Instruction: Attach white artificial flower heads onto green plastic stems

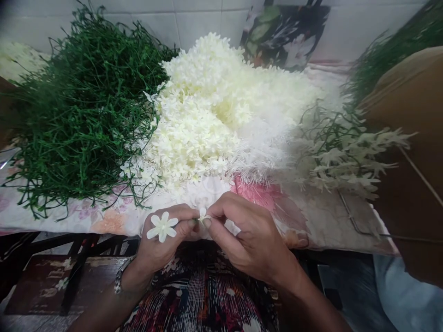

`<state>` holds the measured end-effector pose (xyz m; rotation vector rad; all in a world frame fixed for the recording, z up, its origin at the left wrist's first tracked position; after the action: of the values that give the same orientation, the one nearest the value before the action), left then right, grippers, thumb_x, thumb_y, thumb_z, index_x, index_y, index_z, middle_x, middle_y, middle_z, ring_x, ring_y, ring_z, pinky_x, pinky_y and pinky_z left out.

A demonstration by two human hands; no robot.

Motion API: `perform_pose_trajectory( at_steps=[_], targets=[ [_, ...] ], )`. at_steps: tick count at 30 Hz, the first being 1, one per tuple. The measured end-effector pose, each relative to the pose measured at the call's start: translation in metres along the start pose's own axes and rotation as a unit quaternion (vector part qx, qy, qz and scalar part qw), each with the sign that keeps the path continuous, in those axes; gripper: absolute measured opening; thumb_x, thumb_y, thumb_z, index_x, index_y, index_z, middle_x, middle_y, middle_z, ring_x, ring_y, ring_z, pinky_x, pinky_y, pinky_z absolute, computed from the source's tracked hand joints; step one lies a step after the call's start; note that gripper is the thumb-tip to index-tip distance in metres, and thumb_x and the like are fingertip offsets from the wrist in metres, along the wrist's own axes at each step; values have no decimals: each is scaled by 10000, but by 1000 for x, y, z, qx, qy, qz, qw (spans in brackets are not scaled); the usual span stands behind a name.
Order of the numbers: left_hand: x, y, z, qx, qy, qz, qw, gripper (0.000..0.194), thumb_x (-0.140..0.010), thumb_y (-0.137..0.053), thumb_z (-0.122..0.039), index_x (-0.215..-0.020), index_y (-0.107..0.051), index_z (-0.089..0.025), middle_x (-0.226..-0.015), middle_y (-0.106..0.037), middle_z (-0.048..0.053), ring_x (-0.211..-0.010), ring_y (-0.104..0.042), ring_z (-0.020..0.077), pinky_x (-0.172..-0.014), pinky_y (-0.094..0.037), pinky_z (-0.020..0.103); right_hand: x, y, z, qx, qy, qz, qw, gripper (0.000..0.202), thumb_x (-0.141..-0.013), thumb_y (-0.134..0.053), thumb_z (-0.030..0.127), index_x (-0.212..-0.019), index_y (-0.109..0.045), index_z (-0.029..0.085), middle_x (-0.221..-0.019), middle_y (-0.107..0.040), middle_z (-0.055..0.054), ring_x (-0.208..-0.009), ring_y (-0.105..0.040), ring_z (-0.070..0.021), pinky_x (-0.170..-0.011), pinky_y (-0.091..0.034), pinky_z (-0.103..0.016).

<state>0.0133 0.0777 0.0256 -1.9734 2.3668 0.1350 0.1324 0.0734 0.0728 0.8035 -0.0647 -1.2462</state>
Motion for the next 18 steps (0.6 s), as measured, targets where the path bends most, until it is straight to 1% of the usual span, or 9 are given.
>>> perform_pose_trajectory(
  at_steps=[3,7,9,12,15,18],
  targets=[
    [0,-4,-6,-49,-33,26,998,188,-788,-541,-113,-769,-722,-156,-618,-611,32,-552,-531,123,-505,-428,224,1,-3,0,12,7,17,1000,115,-812,-508,95,-764,-539,194,-641,-568,7,-574,-523,-105,-507,-399,-229],
    [1,-9,-6,-100,-70,63,990,257,-768,-495,-44,-843,-704,-173,-631,-573,19,-575,-508,127,-537,-407,236,2,-9,-1,42,19,50,998,115,-828,-487,95,-783,-535,189,-671,-568,-7,-597,-527,-112,-523,-402,-238],
    [2,-9,-4,-113,-75,68,988,263,-751,-485,-32,-835,-689,-173,-630,-555,14,-578,-503,132,-542,-399,242,3,-12,-1,64,30,70,995,113,-840,-480,98,-800,-536,187,-702,-576,-21,-627,-534,-121,-541,-406,-246],
    [2,-10,0,-125,-77,68,987,243,-731,-464,-24,-749,-662,-163,-611,-528,7,-572,-491,131,-538,-386,240,4,-16,-1,82,45,87,992,110,-854,-471,98,-830,-537,182,-736,-585,-36,-665,-544,-132,-561,-414,-252],
    [0,-10,0,-123,-77,61,987,227,-720,-453,-20,-687,-630,-158,-580,-491,-9,-537,-455,116,-515,-363,230,4,-19,-3,64,43,87,993,101,-858,-469,94,-853,-529,175,-746,-586,-38,-672,-549,-128,-563,-424,-245],
    [-1,-11,0,-121,-76,62,988,209,-712,-451,-18,-650,-589,-162,-565,-461,-20,-515,-419,107,-497,-340,224,5,-21,-7,36,33,77,996,82,-866,-469,111,-857,-519,175,-720,-579,-27,-631,-537,-116,-534,-417,-233]
  ],
)
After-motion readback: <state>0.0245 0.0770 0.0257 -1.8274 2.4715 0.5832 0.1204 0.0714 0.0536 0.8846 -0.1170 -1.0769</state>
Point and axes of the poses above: each hand's wrist, its own x-axis away from the middle knuckle, its own y-axis out of the back of the hand, z = x × y, the point moved 9 cm from there along -x, towards the middle knuckle
